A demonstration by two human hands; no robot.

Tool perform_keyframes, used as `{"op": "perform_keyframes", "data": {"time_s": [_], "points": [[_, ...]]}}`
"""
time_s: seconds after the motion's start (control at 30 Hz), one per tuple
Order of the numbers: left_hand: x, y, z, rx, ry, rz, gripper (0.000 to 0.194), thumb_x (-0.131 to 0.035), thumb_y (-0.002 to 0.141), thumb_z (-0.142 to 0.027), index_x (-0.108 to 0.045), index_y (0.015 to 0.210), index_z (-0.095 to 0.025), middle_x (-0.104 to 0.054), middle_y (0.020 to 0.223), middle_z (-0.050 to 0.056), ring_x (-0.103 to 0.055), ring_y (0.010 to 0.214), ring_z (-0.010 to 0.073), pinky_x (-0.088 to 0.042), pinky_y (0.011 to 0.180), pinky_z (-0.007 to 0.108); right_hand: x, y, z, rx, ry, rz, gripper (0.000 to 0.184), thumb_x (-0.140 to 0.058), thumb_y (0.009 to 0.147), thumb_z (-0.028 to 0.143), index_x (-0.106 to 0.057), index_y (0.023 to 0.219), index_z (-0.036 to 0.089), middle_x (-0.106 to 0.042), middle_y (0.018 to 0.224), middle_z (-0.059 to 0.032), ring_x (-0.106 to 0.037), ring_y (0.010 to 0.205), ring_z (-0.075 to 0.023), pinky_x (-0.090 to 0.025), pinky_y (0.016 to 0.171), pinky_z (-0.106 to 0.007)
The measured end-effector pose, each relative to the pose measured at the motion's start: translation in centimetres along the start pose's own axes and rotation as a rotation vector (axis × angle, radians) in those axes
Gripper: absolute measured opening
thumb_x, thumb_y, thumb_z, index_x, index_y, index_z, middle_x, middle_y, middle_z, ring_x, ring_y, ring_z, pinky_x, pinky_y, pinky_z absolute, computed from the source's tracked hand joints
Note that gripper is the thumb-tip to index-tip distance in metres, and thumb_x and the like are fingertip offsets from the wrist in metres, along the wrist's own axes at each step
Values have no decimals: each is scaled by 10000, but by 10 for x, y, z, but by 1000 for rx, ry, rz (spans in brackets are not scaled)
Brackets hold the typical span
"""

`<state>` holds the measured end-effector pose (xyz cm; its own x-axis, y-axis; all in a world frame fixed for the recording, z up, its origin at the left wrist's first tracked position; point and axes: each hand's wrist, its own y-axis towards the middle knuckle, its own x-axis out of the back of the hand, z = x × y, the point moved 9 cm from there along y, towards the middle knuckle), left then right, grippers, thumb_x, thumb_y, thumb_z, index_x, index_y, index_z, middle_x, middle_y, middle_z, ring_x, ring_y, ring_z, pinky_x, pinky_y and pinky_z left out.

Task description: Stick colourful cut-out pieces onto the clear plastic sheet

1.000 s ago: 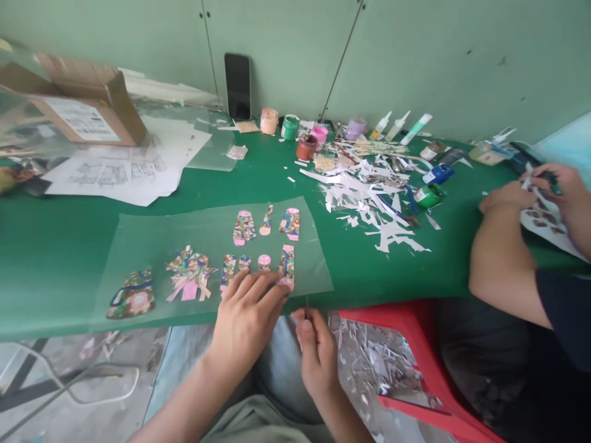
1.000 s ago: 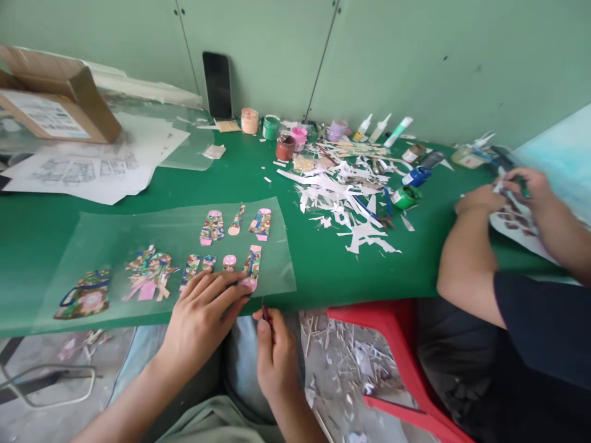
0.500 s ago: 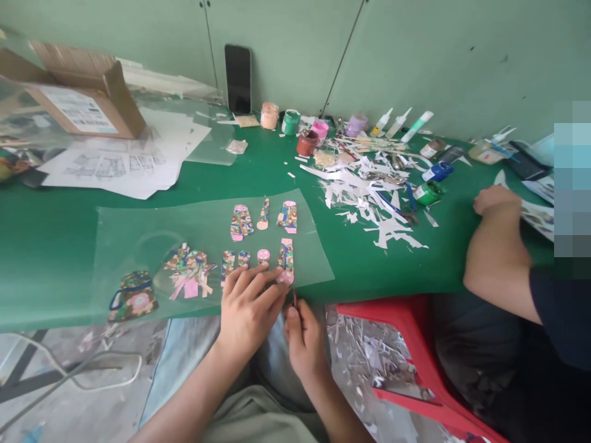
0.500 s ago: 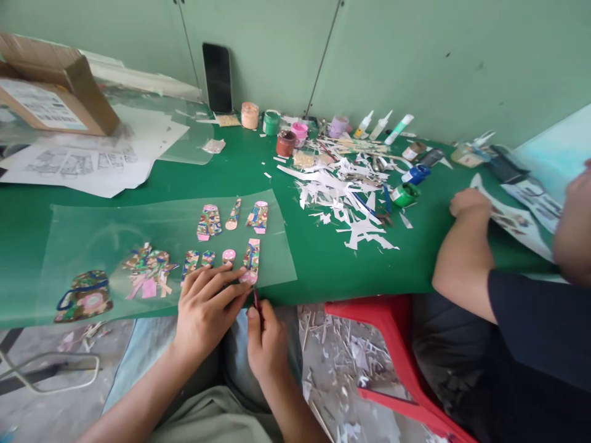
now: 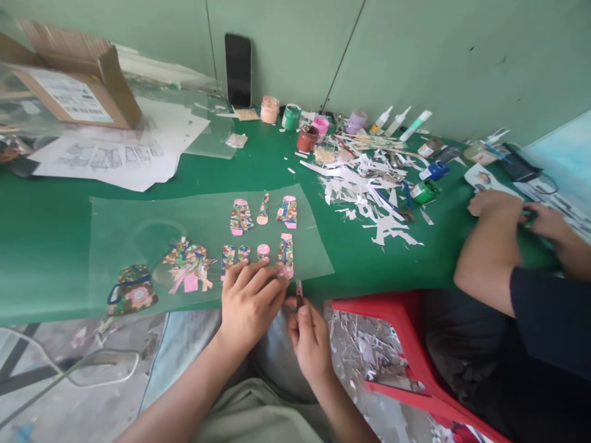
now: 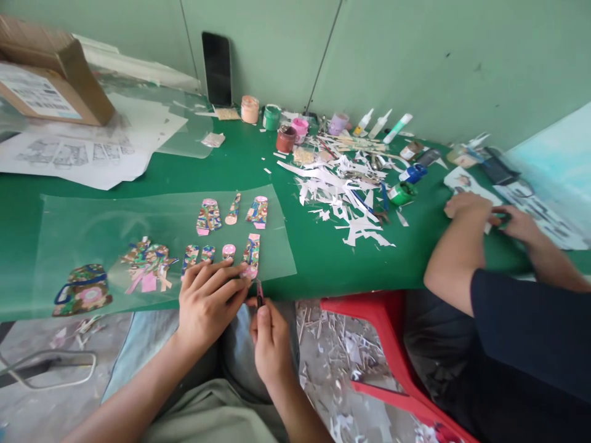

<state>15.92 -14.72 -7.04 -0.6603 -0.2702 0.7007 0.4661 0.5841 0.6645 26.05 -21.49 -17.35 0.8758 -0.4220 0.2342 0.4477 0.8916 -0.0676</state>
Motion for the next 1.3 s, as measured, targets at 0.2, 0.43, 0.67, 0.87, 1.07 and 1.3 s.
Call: {"op": "perform_keyframes", "data": {"time_s": [0.2, 0.43, 0.67, 0.87, 1.07, 1.3], "points": [[1, 2, 1, 29, -25, 4, 76, -658, 872, -177, -680, 881, -249, -769, 1015, -47, -691, 998, 186, -415, 930, 389, -11, -8, 8, -206, 373, 214, 429, -428, 908, 643, -514, 922, 223, -306, 550, 110, -203, 388, -59, -220, 344, -174], [-1, 16, 6, 94, -29, 36, 66, -668, 854, -192, -683, 818, -246, -761, 892, -43, -675, 896, 194, -437, 816, 379, 6, -2, 8, -39, 52, 31, 397, -352, 967, 560, -522, 831, 228, -361, 548, 71, -325, 415, -95, -269, 358, -199], [-3, 19, 4, 54, 31, 6, 62, -668, 860, -206, -692, 860, -262, -758, 917, -48, -658, 842, 197, -414, 780, 388, 24, 1, 19, 167, -256, -145, 324, -382, 977, 419, -634, 976, 214, -704, 865, -63, -668, 798, -187, -529, 684, -283], [-4, 12, 4, 10, 26, 0, 69, -659, 876, -208, -696, 911, -255, -763, 971, -27, -673, 966, 197, -429, 857, 390, 21, -3, 22, 206, -308, -191, 327, -362, 992, 392, -632, 1027, 210, -701, 891, -67, -656, 834, -187, -516, 731, -300], [-5, 9, 3, -2, 32, 13, 71, -648, 881, -200, -692, 895, -254, -763, 984, -32, -677, 988, 203, -430, 880, 402, 13, 2, 13, 152, -276, -151, 336, -351, 993, 432, -607, 1002, 214, -582, 684, -3, -571, 659, -164, -452, 592, -259], [-5, 8, 3, 7, 30, 8, 74, -650, 875, -194, -690, 858, -253, -766, 970, -45, -680, 987, 215, -429, 870, 409, 11, 3, 12, 144, -302, -164, 322, -350, 992, 414, -600, 991, 210, -572, 672, 4, -518, 576, -147, -412, 535, -243]]}}
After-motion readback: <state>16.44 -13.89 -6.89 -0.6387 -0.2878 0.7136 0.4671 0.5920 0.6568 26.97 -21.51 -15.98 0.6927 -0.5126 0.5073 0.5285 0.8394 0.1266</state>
